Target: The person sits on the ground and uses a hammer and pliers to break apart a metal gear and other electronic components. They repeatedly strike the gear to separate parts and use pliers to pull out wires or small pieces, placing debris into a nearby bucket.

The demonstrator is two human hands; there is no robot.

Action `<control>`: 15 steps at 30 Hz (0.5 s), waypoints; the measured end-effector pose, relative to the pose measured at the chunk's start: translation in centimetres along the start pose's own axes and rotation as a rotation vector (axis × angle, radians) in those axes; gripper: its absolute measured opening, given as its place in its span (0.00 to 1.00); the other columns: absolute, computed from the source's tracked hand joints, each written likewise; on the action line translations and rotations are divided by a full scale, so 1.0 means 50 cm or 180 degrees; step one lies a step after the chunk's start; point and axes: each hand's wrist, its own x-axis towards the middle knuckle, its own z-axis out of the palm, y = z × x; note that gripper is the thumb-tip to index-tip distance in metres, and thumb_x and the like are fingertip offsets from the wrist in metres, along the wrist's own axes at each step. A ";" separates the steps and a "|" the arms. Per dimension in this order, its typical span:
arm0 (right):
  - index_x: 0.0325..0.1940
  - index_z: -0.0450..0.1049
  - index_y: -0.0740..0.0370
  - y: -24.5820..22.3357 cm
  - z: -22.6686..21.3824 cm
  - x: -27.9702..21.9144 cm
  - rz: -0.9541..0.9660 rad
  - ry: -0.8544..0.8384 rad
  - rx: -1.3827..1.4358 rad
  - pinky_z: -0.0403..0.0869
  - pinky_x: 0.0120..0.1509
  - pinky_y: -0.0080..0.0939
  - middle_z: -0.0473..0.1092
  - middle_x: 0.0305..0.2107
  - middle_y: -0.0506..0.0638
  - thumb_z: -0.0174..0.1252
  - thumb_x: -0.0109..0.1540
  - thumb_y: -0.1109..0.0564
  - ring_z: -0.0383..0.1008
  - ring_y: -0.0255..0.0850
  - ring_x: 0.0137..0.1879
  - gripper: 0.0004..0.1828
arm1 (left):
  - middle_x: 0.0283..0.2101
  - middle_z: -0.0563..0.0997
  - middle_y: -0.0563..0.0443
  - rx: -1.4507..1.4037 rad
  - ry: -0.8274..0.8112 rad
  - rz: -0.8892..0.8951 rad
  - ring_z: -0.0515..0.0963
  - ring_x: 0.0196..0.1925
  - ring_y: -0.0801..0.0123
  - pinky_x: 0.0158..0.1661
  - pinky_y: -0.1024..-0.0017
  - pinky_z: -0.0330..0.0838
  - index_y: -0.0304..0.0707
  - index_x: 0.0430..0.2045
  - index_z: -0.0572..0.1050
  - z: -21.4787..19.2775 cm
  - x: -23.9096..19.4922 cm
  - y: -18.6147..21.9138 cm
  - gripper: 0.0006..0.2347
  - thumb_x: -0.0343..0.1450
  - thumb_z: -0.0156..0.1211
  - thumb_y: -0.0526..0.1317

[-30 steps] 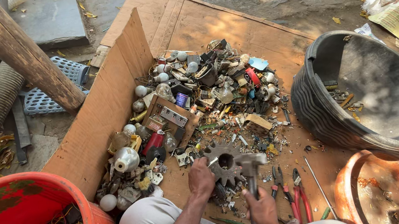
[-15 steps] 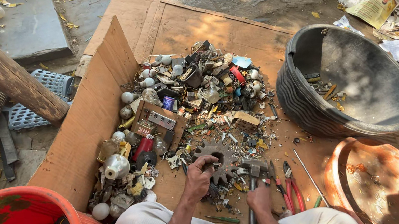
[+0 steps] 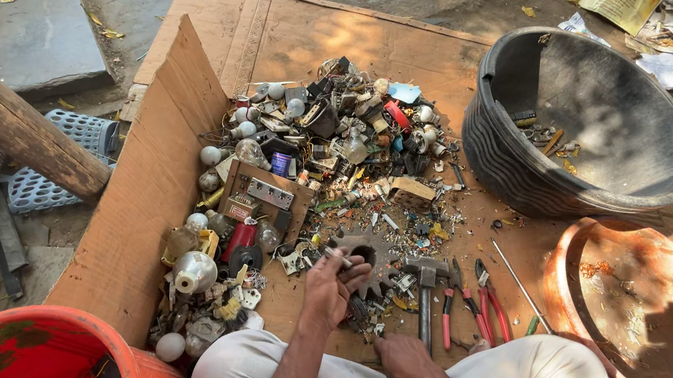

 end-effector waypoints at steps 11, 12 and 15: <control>0.51 0.75 0.63 -0.065 -0.181 -0.059 0.0407 0.1840 0.2997 0.76 0.45 0.46 0.78 0.36 0.60 0.56 0.63 0.53 0.80 0.54 0.41 0.16 | 0.35 0.84 0.34 -0.0681 0.0235 -0.0619 0.86 0.41 0.45 0.49 0.44 0.79 0.32 0.40 0.70 -0.060 0.067 -0.023 0.13 0.78 0.42 0.44; 0.52 0.75 0.63 -0.084 -0.204 -0.059 0.0302 0.1940 0.2679 0.78 0.47 0.43 0.80 0.37 0.59 0.57 0.63 0.52 0.83 0.50 0.41 0.17 | 0.34 0.84 0.33 -0.0690 0.0217 -0.0679 0.85 0.41 0.45 0.48 0.44 0.79 0.33 0.40 0.70 -0.061 0.068 -0.026 0.13 0.78 0.42 0.44; 0.52 0.76 0.64 -0.139 -0.258 -0.051 0.0009 0.2202 0.2124 0.77 0.50 0.45 0.79 0.41 0.61 0.58 0.64 0.52 0.82 0.51 0.46 0.16 | 0.34 0.84 0.32 -0.0699 0.0194 -0.0793 0.85 0.42 0.44 0.47 0.47 0.80 0.30 0.40 0.70 -0.059 0.064 -0.026 0.14 0.78 0.43 0.45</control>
